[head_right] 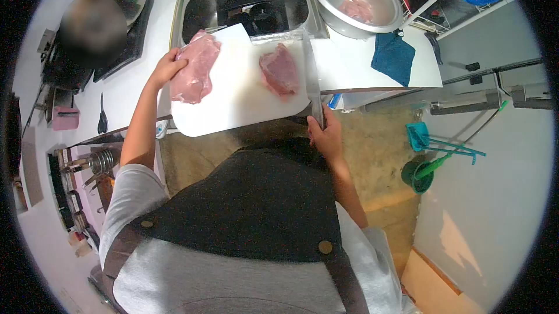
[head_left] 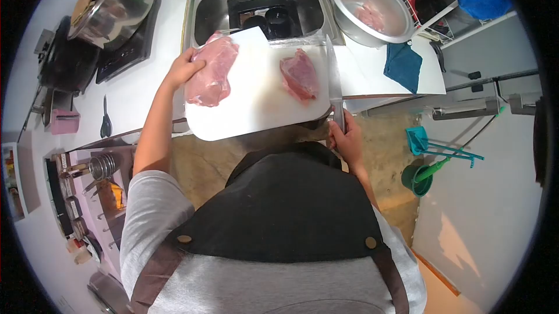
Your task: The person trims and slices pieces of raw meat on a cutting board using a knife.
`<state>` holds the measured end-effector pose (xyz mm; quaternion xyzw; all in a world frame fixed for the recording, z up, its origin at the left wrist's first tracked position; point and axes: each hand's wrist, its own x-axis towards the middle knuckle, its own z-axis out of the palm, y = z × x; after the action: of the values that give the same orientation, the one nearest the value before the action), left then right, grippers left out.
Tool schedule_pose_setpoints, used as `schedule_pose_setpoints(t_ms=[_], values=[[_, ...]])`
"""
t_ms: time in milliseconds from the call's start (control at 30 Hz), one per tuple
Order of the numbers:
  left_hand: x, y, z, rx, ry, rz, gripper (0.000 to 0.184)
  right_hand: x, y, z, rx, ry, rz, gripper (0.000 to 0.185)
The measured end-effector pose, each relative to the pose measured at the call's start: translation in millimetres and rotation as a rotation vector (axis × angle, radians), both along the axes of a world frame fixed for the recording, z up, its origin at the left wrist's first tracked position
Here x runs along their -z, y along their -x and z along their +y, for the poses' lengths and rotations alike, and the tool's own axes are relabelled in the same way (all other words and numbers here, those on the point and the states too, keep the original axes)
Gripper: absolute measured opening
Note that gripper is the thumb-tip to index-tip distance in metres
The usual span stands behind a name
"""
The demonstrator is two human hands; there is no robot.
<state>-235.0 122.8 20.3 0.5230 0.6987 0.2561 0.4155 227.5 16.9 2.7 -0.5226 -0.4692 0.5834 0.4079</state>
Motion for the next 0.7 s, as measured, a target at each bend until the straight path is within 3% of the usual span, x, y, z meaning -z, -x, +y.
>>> schedule_pose_setpoints(t_ms=[33, 100, 167, 200, 233, 300, 367, 500, 567, 633, 700], values=[[-14.6, -19.5, -4.6, 0.002, 0.003, -0.001, 0.045, -3.0, -4.2, 2.6, -0.015, -0.014, -0.049, 0.036], [-49.3, -72.2, -19.0, -0.060, -0.583, 0.993, 0.047, -6.3, -11.4, 8.9, -0.030, -0.025, -0.101, 0.035], [-64.6, -120.9, -16.0, 0.282, -0.898, 0.673, 0.046, -6.8, -16.2, 16.4, -0.040, 0.024, -0.082, 0.034], [-69.4, -145.4, -16.5, 0.530, -0.763, 0.508, 0.045, -6.1, -20.3, 19.7, -0.041, 0.024, -0.083, 0.034], [-40.5, -168.0, -12.9, 0.667, -0.786, 0.225, 0.043, -5.1, -24.1, 23.2, -0.054, 0.011, -0.085, 0.034], [-31.3, -209.0, -17.2, 0.915, -0.787, 0.383, 0.042, -4.8, -31.2, 27.7, -0.067, -0.004, -0.084, 0.035], [-8.6, -226.3, -10.9, 0.958, -0.662, 0.347, 0.034, -4.7, -40.8, 27.8, -0.011, -0.045, -0.069, 0.036], [-6.3, -229.4, 16.6, 1.015, -0.668, 0.444, 0.029, -0.5, -60.8, 20.7, 0.004, -0.019, -0.051, 0.038], [-14.2, -226.5, 30.3, 0.910, -0.565, 0.338, 0.027, 5.5, -68.2, 18.0, -0.002, -0.035, -0.105, 0.040], [-2.4, -214.7, 47.6, 0.888, -0.664, 0.234, 0.023, 10.0, -74.3, 12.9, 0.003, -0.019, -0.084, 0.041], [3.8, -201.6, 54.6, 0.606, -0.239, -0.046, 0.019, 12.5, -78.5, 6.9, 0.005, -0.002, -0.061, 0.041]])
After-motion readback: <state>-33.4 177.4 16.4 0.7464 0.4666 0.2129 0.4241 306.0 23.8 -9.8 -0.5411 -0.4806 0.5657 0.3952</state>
